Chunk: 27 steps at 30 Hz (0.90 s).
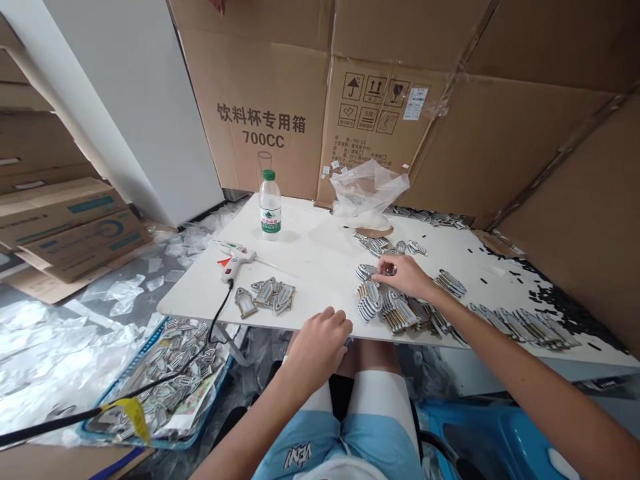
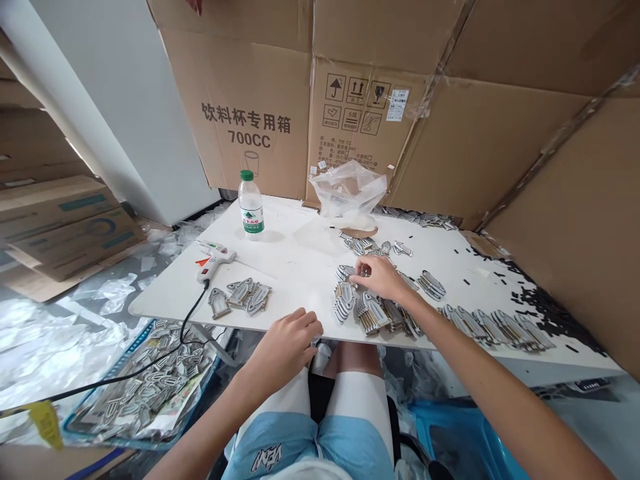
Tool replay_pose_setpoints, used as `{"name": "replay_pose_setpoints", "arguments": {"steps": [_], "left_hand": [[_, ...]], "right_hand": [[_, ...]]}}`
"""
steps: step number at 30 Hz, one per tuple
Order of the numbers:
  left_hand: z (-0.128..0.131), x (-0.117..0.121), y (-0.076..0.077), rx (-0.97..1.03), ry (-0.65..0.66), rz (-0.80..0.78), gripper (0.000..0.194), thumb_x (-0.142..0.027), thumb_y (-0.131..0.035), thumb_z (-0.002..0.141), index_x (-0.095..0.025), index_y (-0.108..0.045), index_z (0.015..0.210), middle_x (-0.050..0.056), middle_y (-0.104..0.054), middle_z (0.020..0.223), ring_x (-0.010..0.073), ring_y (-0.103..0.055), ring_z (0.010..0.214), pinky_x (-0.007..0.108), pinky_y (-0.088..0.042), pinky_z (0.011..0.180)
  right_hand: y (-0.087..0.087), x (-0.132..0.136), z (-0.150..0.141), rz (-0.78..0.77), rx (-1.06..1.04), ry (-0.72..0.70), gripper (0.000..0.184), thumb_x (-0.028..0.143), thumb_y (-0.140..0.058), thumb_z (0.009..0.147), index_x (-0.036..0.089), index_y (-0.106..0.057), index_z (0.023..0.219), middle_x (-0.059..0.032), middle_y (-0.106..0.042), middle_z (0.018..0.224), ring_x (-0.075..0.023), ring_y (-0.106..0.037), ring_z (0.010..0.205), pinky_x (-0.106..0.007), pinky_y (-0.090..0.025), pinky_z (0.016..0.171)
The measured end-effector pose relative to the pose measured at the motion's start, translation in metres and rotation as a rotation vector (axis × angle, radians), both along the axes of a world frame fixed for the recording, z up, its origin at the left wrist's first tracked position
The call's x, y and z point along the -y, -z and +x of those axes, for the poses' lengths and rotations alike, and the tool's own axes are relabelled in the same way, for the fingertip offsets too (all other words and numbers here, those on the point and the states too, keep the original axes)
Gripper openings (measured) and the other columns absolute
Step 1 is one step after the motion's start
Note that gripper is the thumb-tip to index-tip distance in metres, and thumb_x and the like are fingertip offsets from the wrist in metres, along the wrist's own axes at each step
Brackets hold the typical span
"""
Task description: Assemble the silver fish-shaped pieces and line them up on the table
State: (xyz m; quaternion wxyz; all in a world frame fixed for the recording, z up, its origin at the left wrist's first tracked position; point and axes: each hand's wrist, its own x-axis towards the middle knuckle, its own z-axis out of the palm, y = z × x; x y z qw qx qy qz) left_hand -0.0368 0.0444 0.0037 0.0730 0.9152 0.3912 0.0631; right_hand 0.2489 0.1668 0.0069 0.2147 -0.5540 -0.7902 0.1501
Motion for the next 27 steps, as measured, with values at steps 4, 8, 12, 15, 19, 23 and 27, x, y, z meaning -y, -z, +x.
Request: {"name": "replay_pose_setpoints", "arguments": {"steps": [4, 8, 12, 15, 19, 23, 27], "left_hand": [[0.000, 0.000, 0.000, -0.011, 0.003, -0.002, 0.007, -0.013, -0.067, 0.098, -0.018, -0.069, 0.103, 0.009, -0.072, 0.112, 0.0288, -0.067, 0.106, 0.041, -0.057, 0.084], [-0.001, 0.001, 0.001, 0.022, -0.018, -0.003, 0.002, -0.018, -0.068, 0.099, -0.019, -0.069, 0.101, 0.009, -0.072, 0.112, 0.0280, -0.067, 0.105, 0.040, -0.056, 0.084], [0.000, 0.001, 0.001, 0.026, -0.024, -0.022, 0.003, -0.020, -0.071, 0.099, -0.019, -0.070, 0.102, 0.010, -0.073, 0.113, 0.0286, -0.066, 0.106, 0.041, -0.055, 0.085], [0.000, 0.001, 0.001, 0.029, -0.024, -0.026, 0.003, -0.021, -0.070, 0.100, -0.018, -0.070, 0.102, 0.010, -0.073, 0.113, 0.0291, -0.066, 0.106, 0.041, -0.056, 0.086], [-0.001, 0.001, 0.001, 0.009, -0.022, -0.010, 0.010, -0.010, -0.064, 0.098, -0.018, -0.069, 0.101, 0.010, -0.073, 0.113, 0.0286, -0.067, 0.105, 0.040, -0.056, 0.083], [-0.001, -0.001, 0.003, 0.006, -0.016, -0.009, 0.018, -0.004, -0.060, 0.095, -0.019, -0.069, 0.099, 0.009, -0.074, 0.109, 0.0275, -0.069, 0.104, 0.038, -0.055, 0.082], [0.000, -0.002, 0.003, 0.004, -0.023, -0.026, 0.016, -0.010, -0.060, 0.099, -0.019, -0.071, 0.093, 0.009, -0.076, 0.103, 0.0281, -0.071, 0.100, 0.039, -0.055, 0.081]], "right_hand": [[0.003, 0.001, 0.001, -0.002, 0.017, -0.002, 0.026, 0.045, -0.076, 0.086, 0.023, -0.066, 0.077, -0.0019, -0.073, 0.080, -0.0190, -0.060, 0.074, -0.032, -0.044, 0.073], [0.004, 0.001, 0.001, 0.005, 0.036, 0.000, 0.027, 0.046, -0.075, 0.086, 0.023, -0.068, 0.076, -0.0036, -0.075, 0.083, -0.0197, -0.060, 0.075, -0.033, -0.043, 0.073], [0.006, -0.001, 0.001, 0.015, 0.056, 0.012, 0.027, 0.047, -0.075, 0.087, 0.023, -0.069, 0.077, -0.0044, -0.076, 0.084, -0.0203, -0.060, 0.076, -0.033, -0.042, 0.073], [0.006, 0.000, 0.000, 0.014, 0.069, 0.019, 0.025, 0.046, -0.076, 0.086, 0.023, -0.070, 0.079, -0.0039, -0.076, 0.086, -0.0204, -0.061, 0.077, -0.033, -0.042, 0.073], [0.000, 0.002, 0.001, 0.033, 0.080, 0.053, 0.030, 0.052, -0.074, 0.089, 0.024, -0.069, 0.082, -0.0042, -0.078, 0.090, -0.0206, -0.061, 0.075, -0.035, -0.043, 0.075], [-0.009, -0.014, 0.017, 0.100, 0.094, 0.181, 0.034, 0.054, -0.059, 0.101, 0.024, -0.072, 0.092, -0.0063, -0.080, 0.101, -0.0219, -0.064, 0.079, -0.036, -0.045, 0.081], [-0.003, -0.044, 0.041, 0.056, 0.163, 0.283, 0.020, 0.037, -0.062, 0.097, 0.022, -0.075, 0.101, -0.0085, -0.081, 0.103, -0.0247, -0.068, 0.092, -0.035, -0.045, 0.084]]}}
